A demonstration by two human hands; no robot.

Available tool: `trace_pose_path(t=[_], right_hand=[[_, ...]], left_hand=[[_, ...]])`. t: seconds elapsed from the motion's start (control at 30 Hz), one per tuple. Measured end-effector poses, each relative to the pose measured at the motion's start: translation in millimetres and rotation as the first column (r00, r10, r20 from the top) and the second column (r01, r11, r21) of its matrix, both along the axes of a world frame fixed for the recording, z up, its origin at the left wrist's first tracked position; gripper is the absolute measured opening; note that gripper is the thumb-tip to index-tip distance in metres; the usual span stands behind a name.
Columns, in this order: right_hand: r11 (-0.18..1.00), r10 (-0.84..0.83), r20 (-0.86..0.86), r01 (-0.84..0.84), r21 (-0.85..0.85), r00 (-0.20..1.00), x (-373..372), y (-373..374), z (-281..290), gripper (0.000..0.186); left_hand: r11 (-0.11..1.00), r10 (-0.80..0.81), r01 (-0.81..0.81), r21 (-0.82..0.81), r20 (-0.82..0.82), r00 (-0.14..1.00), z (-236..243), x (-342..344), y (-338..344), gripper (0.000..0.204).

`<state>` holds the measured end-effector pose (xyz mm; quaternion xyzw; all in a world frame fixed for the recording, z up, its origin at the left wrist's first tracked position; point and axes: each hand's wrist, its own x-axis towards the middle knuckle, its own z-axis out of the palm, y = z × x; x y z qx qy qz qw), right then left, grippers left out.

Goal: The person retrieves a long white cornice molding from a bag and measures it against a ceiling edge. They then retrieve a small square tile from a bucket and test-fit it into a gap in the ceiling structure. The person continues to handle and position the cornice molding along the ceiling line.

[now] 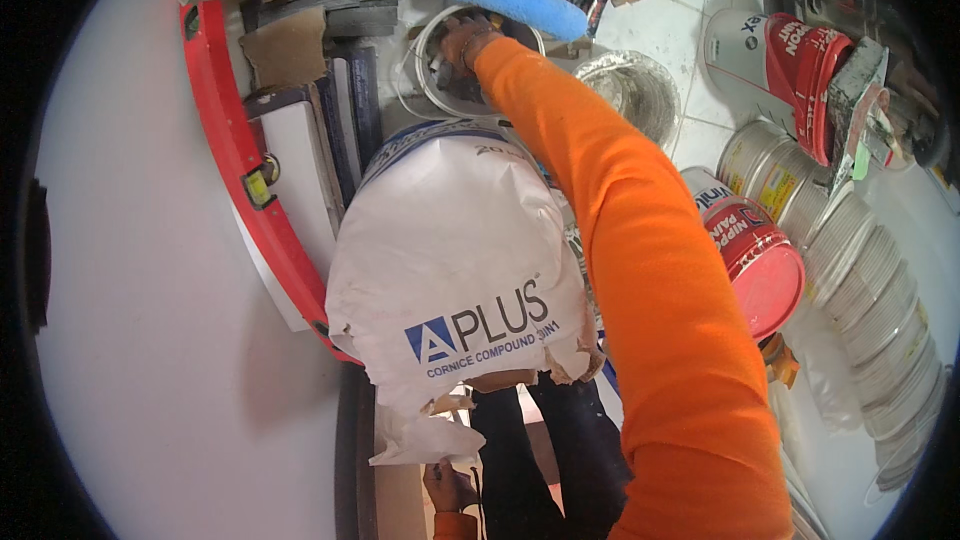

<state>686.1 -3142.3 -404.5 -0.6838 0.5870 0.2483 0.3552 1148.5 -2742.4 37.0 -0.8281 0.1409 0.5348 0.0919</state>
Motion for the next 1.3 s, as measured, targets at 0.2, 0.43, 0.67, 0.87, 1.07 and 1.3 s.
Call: trace_pose_path(t=[0.2,0.43,0.67,0.87,1.07,1.3], right_hand=[[0.996,-0.009,0.201,0.027,-0.088,0.980,-15.9,2.2,-1.0,0.038],[0.988,-0.087,0.136,0.102,-0.112,0.987,-1.8,-5.0,-18.8,0.042],[0.962,-0.220,0.140,0.239,-0.136,0.965,-8.4,2.2,-15.4,0.049],[0.980,-0.056,0.114,0.077,-0.185,0.992,0.4,0.0,11.9,0.059],[0.957,-0.001,0.008,0.003,-0.291,1.000,-34.8,30.3,13.0,0.046],[0.884,0.017,0.416,0.181,-0.430,0.909,-18.2,69.7,137.3,0.045]], left_hand=[[0.996,-0.081,0.079,-0.028,-0.077,0.994,-10.3,31.6,54.9,0.030],[0.972,-0.213,0.198,-0.127,-0.116,0.970,-21.0,35.4,42.9,0.025],[0.993,0.017,-0.010,0.116,-0.059,0.998,-31.0,54.5,63.1,0.030],[0.959,-0.281,0.282,-0.007,-0.121,0.952,-42.3,49.6,45.5,0.030],[0.931,-0.317,0.301,-0.204,-0.046,0.947,-49.0,26.1,-46.1,0.029],[0.778,-0.573,0.566,-0.274,0.061,0.817,-26.7,25.7,-107.3,0.034]])
